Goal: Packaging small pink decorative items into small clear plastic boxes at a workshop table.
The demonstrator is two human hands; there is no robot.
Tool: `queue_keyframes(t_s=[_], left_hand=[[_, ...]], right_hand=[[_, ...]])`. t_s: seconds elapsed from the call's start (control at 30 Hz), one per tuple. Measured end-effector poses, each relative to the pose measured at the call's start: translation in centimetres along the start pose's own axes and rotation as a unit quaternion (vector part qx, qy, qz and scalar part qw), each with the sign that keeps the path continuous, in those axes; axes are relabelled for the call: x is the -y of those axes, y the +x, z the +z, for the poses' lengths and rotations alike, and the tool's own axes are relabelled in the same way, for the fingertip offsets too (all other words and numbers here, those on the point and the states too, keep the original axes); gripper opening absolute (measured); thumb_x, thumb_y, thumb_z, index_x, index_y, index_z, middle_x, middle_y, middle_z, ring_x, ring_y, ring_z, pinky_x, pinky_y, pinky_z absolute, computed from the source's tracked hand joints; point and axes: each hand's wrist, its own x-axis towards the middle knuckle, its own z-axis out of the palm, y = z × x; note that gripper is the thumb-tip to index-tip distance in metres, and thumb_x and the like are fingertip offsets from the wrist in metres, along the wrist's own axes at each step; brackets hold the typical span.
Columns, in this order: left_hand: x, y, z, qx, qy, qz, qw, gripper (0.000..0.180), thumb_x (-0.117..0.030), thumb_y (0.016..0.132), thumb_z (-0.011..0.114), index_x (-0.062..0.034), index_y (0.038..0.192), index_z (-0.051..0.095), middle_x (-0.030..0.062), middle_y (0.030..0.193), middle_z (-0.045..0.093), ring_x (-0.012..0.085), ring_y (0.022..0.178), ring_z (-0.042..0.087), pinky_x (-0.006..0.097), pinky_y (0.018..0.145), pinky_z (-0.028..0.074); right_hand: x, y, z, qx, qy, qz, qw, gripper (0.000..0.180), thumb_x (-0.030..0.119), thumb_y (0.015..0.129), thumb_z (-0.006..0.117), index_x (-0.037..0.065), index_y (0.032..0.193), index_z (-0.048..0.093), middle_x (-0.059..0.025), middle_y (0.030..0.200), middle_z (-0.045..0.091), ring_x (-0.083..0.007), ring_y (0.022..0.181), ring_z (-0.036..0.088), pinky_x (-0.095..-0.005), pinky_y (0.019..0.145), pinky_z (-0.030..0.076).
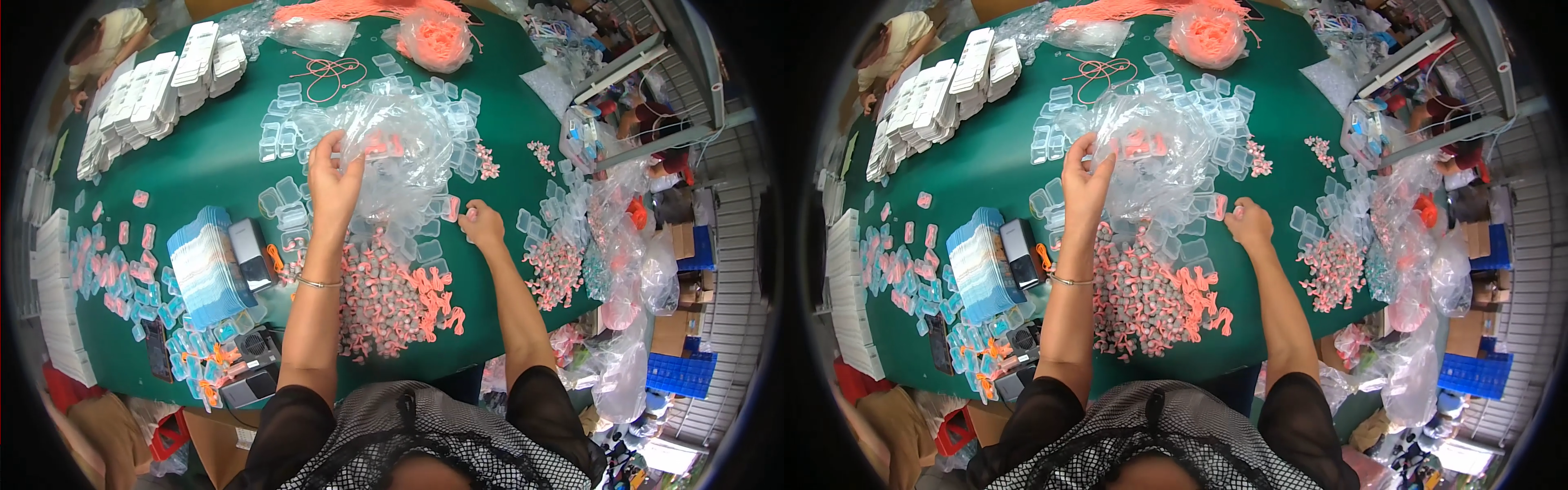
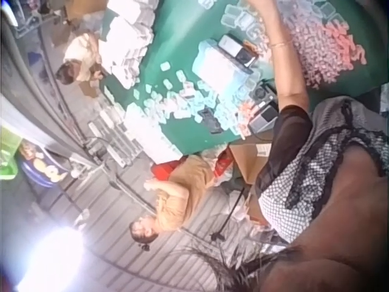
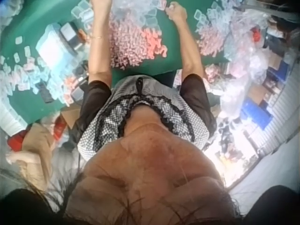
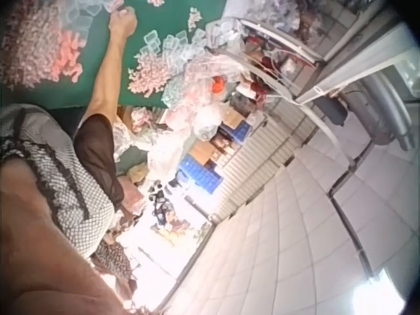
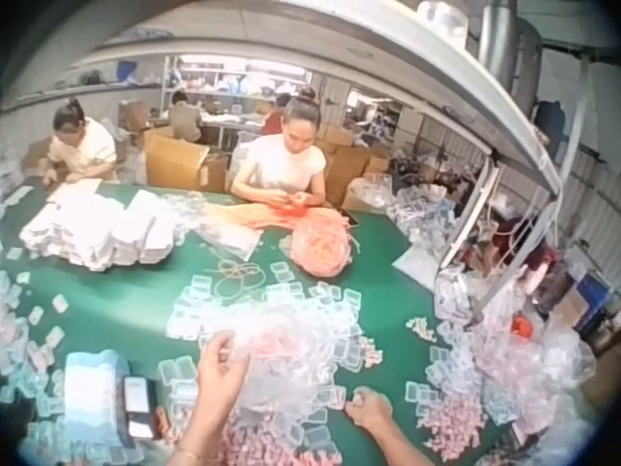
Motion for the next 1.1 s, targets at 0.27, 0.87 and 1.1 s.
queue_keyframes(t_s=[0.27,0.87,1.1], left_hand=[[0.3,-0.3,0.2,0.008,-0.005,0.011,1.000,0.046,-0.007,0.076,0.070,-0.0048,0.120,0.060,0.0126,0.109,0.057,0.0214,0.088,0.058,0.031,0.077,0.049],[0.2,-2.0,-0.9,0.016,0.044,0.020,0.999,0.049,-0.009,0.074,0.069,-0.0043,0.121,0.059,0.0152,0.108,0.058,0.0244,0.086,0.059,0.033,0.074,0.049],[0.6,-2.1,0.1,0.012,0.120,0.068,0.990,0.050,-0.010,0.077,0.071,-0.0052,0.125,0.057,0.0096,0.103,0.057,0.0170,0.072,0.055,0.031,0.068,0.049]], right_hand=[[0.6,2.3,1.4,0.014,0.071,-0.072,0.995,0.039,0.030,0.070,0.077,0.007,0.100,0.067,-0.0157,0.089,0.071,-0.0283,0.079,0.070,-0.0377,0.070,0.054],[7.7,-1.0,-6.7,0.194,0.570,-0.002,0.798,0.015,0.008,0.086,0.066,-0.002,0.097,0.063,-0.0056,0.074,0.064,-0.0072,0.058,0.056,-0.0203,0.047,0.041],[17.5,5.1,-1.2,0.247,0.560,-0.001,0.791,0.028,0.012,0.089,0.065,-0.005,0.111,0.061,-0.0118,0.093,0.069,-0.0166,0.077,0.067,-0.0248,0.066,0.052]])
